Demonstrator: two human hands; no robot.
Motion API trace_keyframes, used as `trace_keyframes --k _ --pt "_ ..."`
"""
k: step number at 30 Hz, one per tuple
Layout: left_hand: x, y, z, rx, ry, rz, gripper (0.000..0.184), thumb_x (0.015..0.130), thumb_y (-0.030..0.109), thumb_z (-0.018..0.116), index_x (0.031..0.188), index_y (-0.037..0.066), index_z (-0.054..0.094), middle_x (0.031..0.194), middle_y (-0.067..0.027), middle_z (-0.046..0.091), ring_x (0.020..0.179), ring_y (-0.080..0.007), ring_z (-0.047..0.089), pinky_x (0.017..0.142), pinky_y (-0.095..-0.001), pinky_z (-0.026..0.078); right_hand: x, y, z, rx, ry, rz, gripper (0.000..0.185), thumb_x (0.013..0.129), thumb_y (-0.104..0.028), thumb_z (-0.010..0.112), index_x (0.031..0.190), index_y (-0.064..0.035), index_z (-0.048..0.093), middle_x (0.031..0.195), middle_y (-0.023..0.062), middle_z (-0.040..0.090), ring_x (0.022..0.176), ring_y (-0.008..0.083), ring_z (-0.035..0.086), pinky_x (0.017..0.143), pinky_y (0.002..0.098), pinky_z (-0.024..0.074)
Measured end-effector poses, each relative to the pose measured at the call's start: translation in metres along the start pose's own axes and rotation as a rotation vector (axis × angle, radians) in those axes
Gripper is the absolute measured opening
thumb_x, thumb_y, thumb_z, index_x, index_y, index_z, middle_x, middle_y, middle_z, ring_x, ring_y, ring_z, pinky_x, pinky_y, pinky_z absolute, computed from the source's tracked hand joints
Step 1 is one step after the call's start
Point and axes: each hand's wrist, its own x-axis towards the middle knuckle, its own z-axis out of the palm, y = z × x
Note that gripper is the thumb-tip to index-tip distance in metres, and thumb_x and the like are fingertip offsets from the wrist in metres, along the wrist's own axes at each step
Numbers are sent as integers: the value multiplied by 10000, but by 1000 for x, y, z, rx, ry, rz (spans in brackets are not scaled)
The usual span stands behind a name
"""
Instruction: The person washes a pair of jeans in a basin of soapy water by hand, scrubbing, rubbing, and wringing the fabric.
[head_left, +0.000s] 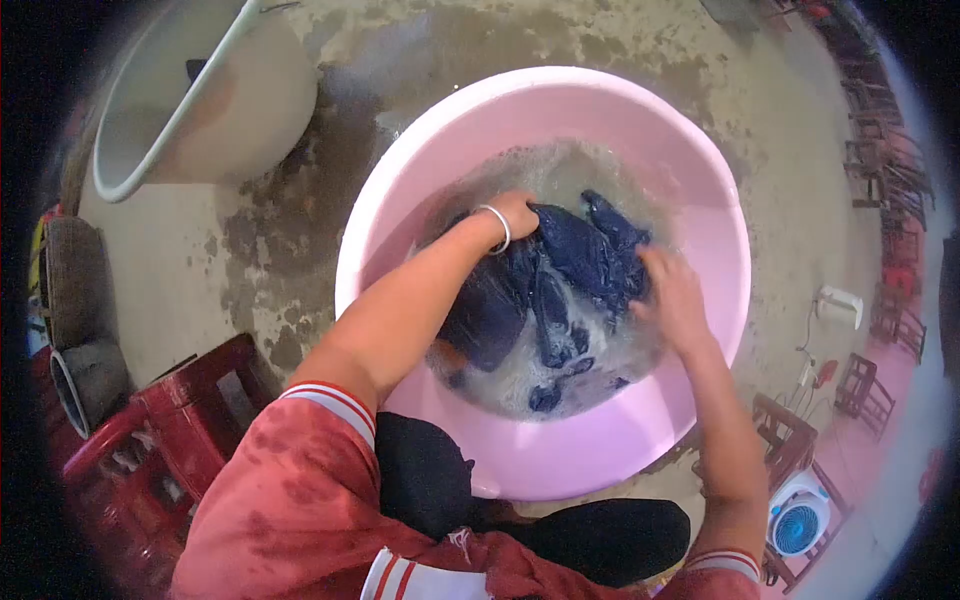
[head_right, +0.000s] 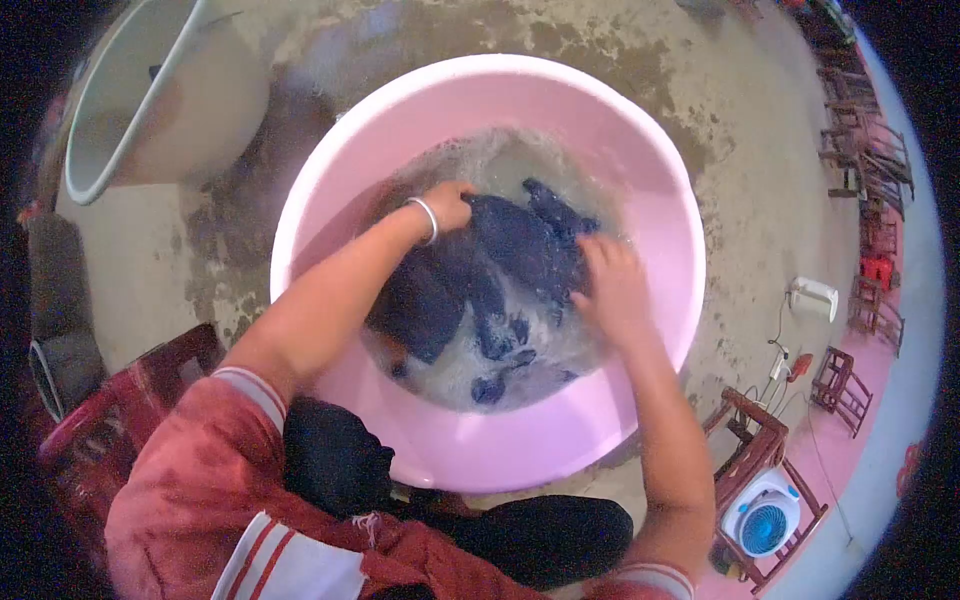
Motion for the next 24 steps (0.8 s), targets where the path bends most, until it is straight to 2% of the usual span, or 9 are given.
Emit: trace_keyframes --k 1,4,7,8,9,12,17,19,24 --pt "-2 1 -4 3 -1 -8 496 712 165 559 1190 33 578 1211 -236 572 1143 -388 529 972 -413 413 8 -5 -4 -90 298 -89 702 644 -100 728 1303 -141 489 1207 193 561 1215 349 478 1036 421 359" --pt "-5 8 -13 -203 -314 -22 569 726 215 655 1249 23 542 1279 -236 526 1172 -329 518 958 -370 416 47 35 69 -28 270 -153 711 668 -68 690 1333 -142 451 1241 185 544 1199 353 489 1020 413 377" --pt "-38 32 -3 -107 3 70 569 747 285 665 1223 -3 547 1235 -198 546 1170 -316 501 955 -380 418 61 32 88 328 390 47 669 697 -50 654 1330 -164 469 1265 159 529 1154 343 519 982 396 406" --pt "-36 25 6 -379 71 61 534 769 367 654 1127 -24 580 1116 -175 597 1054 -319 562 912 -411 449 61 23 81 539 403 328 572 731 -53 598 1282 -178 514 1289 143 512 1112 334 539 950 388 425" --pt "-25 17 14 -386 76 48 534 769 367 654 1127 -24 580 1116 -175 597 1054 -319 562 912 -411 449 54 -1 63 539 389 320 572 731 -53 598 1282 -178 514 1289 143 512 1112 334 539 950 388 425" --pt "-9 17 8 -1465 85 -424 317 818 303 566 890 1 631 915 -175 654 845 -288 630 758 -420 495 35 -78 32 672 512 232 386 748 -103 567 1132 -126 600 1124 157 565 1050 334 565 924 405 439" --pt "-10 13 5 -1466 -268 -189 307 835 320 539 898 32 625 850 -128 656 722 -273 626 687 -422 505 53 -194 30 567 509 181 268 713 -233 652 926 -75 609 1019 187 533 899 399 571 792 457 485" --pt "-8 13 12 -1478 -286 -169 304 836 330 543 873 39 621 816 -120 651 683 -271 623 649 -416 503 83 -177 39 485 755 236 274 732 -246 643 860 -10 589 887 206 573 824 409 581 727 476 477" --pt "-32 52 6 -1487 -137 -395 307 837 357 553 811 57 613 732 -98 638 588 -267 615 553 -401 498 104 -125 31 591 749 303 276 754 -281 633 788 -7 630 857 213 619 793 402 606 731 470 474"
